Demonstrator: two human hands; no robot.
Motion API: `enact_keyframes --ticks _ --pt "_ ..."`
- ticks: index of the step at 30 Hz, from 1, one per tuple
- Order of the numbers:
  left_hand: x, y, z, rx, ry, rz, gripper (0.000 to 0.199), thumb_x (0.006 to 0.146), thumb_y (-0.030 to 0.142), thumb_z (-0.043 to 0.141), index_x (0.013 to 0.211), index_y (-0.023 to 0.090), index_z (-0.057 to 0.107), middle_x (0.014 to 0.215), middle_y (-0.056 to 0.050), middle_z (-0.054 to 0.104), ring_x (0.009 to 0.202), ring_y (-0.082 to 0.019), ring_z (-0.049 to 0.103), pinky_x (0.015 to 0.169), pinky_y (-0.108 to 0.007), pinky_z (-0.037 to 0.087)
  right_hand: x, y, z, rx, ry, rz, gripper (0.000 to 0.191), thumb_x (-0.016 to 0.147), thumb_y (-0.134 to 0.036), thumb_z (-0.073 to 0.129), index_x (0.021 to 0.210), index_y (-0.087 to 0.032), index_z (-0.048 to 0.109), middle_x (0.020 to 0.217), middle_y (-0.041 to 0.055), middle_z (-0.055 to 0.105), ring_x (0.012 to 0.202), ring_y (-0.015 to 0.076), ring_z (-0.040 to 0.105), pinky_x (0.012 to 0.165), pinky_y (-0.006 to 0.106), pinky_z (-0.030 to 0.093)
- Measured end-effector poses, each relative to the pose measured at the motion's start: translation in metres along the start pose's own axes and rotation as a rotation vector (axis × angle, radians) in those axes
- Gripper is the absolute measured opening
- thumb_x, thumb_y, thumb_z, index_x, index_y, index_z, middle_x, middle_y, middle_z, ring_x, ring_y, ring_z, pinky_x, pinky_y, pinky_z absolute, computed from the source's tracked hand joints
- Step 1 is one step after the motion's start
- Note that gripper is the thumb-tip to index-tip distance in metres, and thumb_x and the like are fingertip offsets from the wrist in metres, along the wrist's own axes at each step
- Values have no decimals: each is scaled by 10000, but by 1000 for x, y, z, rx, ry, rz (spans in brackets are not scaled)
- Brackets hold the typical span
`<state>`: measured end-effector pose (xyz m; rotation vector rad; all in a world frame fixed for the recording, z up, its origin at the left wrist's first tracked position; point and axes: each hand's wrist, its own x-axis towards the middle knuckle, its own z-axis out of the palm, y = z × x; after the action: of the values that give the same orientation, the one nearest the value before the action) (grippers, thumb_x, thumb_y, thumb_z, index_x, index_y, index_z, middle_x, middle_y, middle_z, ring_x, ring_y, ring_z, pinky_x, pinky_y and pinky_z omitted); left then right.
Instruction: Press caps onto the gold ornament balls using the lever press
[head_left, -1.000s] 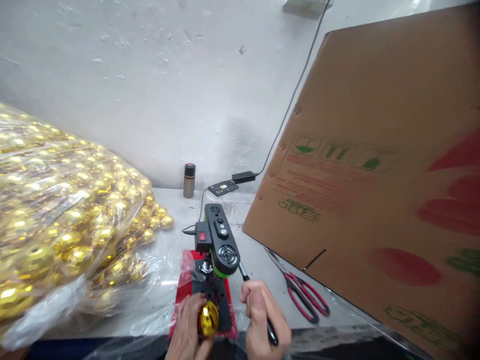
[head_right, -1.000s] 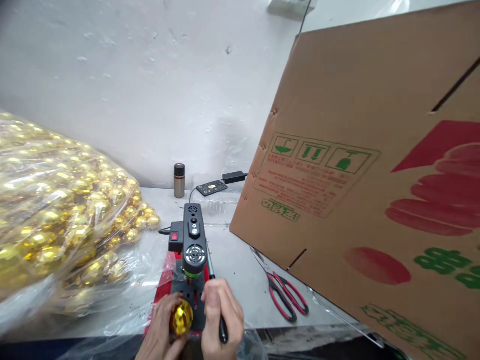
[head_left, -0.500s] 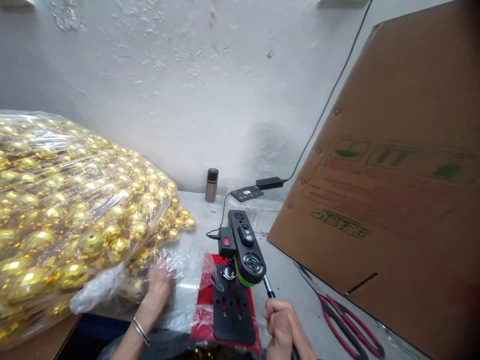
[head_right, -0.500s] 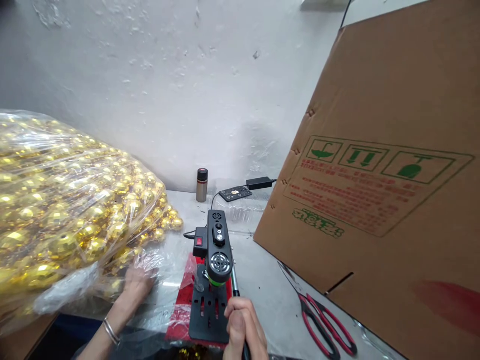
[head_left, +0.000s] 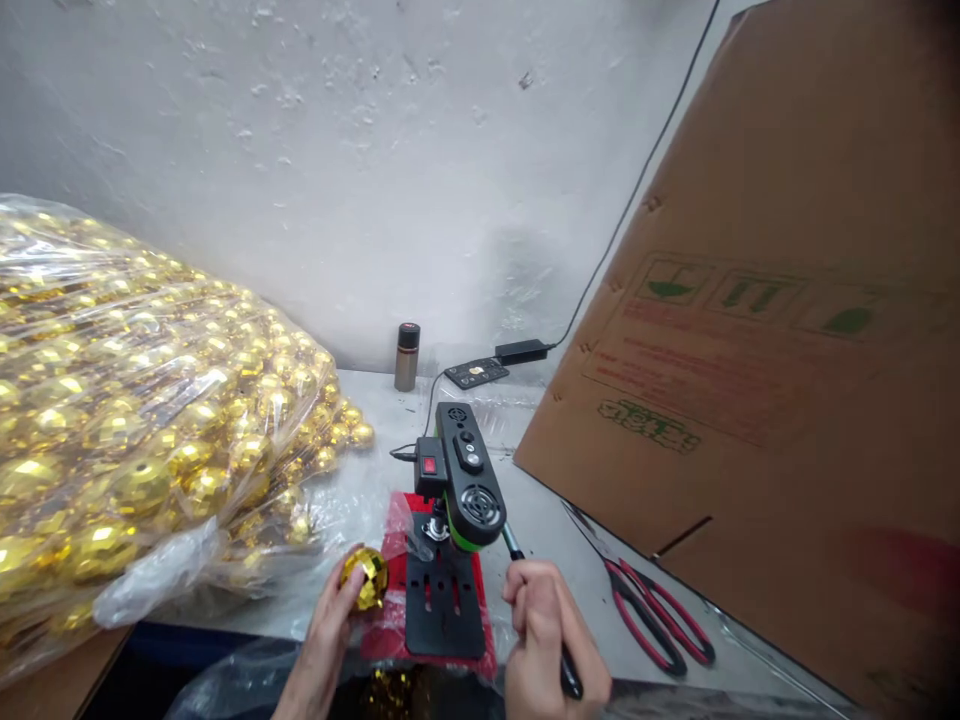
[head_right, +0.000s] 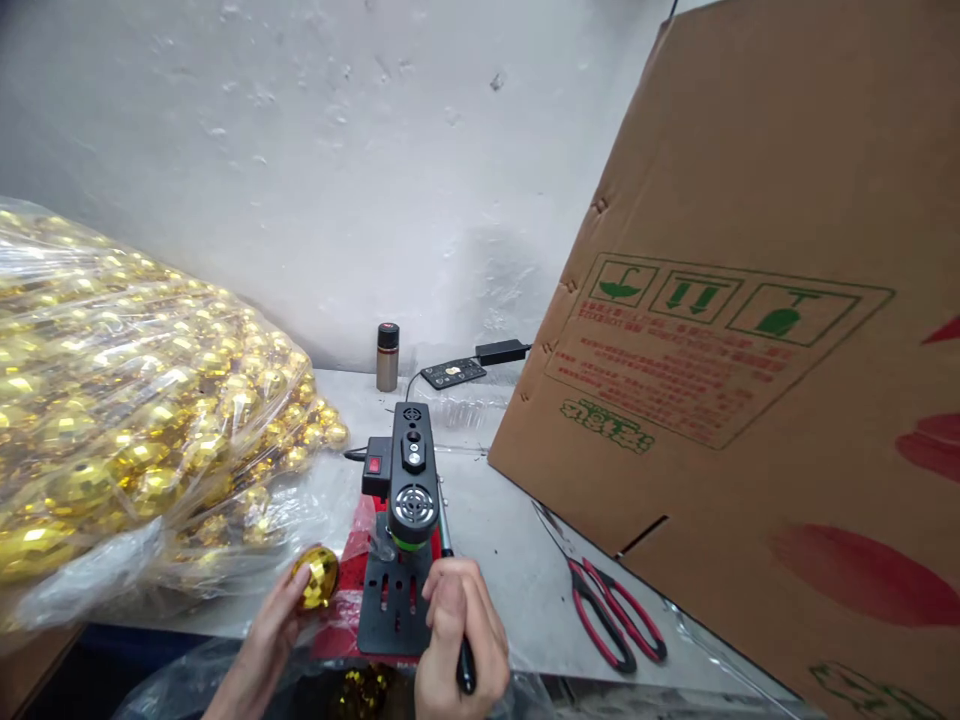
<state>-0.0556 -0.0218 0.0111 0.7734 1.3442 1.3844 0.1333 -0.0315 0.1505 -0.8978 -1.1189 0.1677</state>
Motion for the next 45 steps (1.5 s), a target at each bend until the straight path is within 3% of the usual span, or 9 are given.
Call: enact_keyframes --ticks 3,7,10,16,20,25,29,38,45 --pt "-7 -12 29 -79 -116 -80 785 745 817 786 1226 202 701 1226 -146 822 1135 -357 798 955 -456 647 11 -7 2 -5 -34 2 424 1092 -194 511 668 -211 495 631 -42 482 572 91 503 549 242 377" --pt "-1 -22 55 54 -43 116 761 743 780 797 1214 203 644 1243 -161 797 1207 -354 764 1044 -464 606 15 -10 1 -26 -91 -5 385 1102 -175 477 723 -212 531 648 -50 471 563 79 483 539 229 373" --pt "0 -27 63 252 -83 238 640 837 682 744 1253 212 620 1234 -152 793 1166 -344 776 1042 -501 606 11 -8 -1 -11 -99 -33 362 1097 -153 470 745 -217 527 663 -51 481 594 83 507 561 220 394" --pt "2 -37 63 512 -169 419 544 917 493 663 1368 195 594 1365 -194 750 1270 -386 735 1106 -618 574 2 -3 -7 -6 -107 -7 338 1086 -139 469 761 -221 511 687 -46 496 601 86 506 556 217 387" --pt "6 -44 60 555 -178 511 552 915 463 705 1381 177 625 1399 -212 736 1306 -406 715 1099 -619 590 -1 -7 -5 -25 -101 -10 343 1094 -152 454 768 -222 531 682 -48 501 584 87 494 544 220 373" --pt "7 -47 57 607 -191 630 518 963 445 691 1402 177 636 1383 -208 744 1281 -397 729 1065 -595 625 -5 -17 2 -38 5 119 388 1114 -177 447 739 -216 538 700 -35 517 638 97 519 628 233 418" --pt "7 -47 51 681 -275 706 543 973 429 688 1451 180 627 1444 -223 717 1344 -417 693 1094 -604 613 -6 -12 1 -41 -27 32 371 1107 -164 456 753 -220 549 681 -46 503 593 83 501 578 220 400" --pt "3 -43 53 738 -339 679 552 940 378 693 1449 173 639 1458 -231 705 1343 -415 692 1084 -589 622 -4 -2 -5 -38 -76 -59 367 1097 -137 450 751 -217 543 671 -47 488 592 78 515 558 209 403" --pt "10 -31 64 704 -318 625 518 934 502 700 1337 178 681 1219 -194 777 1123 -388 735 970 -595 628 -9 -19 2 -45 18 155 403 1131 -248 461 734 -220 526 702 -39 526 629 92 496 616 242 384"
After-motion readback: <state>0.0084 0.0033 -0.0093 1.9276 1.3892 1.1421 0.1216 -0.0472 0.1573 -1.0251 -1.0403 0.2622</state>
